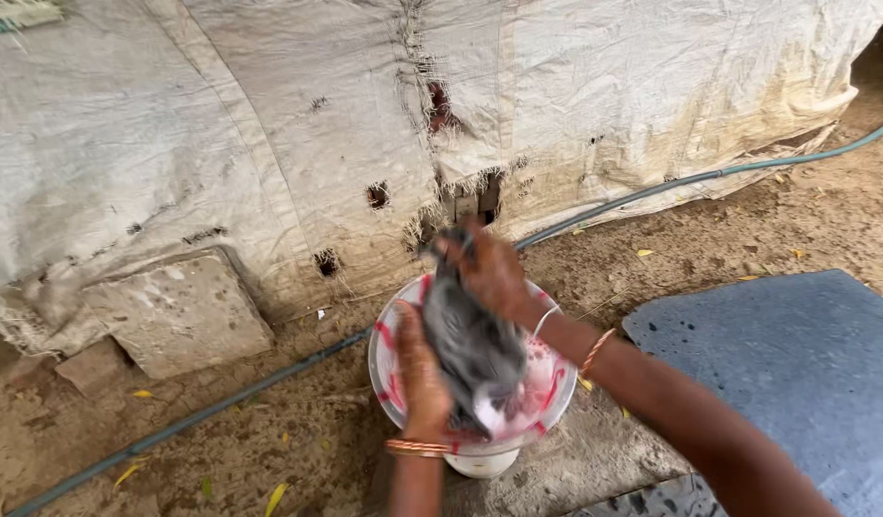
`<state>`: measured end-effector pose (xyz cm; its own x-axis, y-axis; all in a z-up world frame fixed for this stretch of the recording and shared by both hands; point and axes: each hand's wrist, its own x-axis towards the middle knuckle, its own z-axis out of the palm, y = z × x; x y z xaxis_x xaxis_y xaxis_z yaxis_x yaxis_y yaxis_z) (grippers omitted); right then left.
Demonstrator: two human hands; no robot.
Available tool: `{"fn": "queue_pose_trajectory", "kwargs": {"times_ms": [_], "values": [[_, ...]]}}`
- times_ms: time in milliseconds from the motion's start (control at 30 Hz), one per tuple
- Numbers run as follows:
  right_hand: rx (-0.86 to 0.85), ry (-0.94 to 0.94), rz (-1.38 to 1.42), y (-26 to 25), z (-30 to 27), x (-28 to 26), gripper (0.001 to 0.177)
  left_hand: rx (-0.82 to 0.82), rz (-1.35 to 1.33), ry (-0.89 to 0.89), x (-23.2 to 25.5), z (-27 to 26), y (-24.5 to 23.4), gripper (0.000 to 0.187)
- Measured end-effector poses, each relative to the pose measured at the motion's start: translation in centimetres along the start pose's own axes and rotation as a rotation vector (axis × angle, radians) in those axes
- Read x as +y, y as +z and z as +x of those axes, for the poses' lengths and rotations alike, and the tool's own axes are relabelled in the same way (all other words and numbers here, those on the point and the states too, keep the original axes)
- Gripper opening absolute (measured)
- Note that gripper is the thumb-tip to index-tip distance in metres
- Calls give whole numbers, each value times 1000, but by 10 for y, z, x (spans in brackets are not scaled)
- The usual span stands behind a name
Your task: The person washes a piece of grey and white patterned cloth in a bucket of soapy water, repeatedly dipping the cloth, scrubbing it by hand, and wringing it out.
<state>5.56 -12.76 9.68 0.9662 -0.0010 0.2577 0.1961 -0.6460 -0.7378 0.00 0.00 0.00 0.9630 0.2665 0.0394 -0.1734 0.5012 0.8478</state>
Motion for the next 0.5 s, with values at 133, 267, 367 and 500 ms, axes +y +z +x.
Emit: {"fn": "queue_pose_trajectory", "kwargs": {"times_ms": [133,267,367,500], "values": [[131,-356,45,-42,4,9,48,-193,666,309,15,17,-42,57],[-144,-515,-51,-16,-33,45,53,-254,1377,869,0,24,-77,52],[-645,-97,-68,12,-61,71,60,-382,1734,231,0,17,-93,66],[-868,-206,-428,68,-74,102,52,-436,1499,253,6,17,-83,61]]}}
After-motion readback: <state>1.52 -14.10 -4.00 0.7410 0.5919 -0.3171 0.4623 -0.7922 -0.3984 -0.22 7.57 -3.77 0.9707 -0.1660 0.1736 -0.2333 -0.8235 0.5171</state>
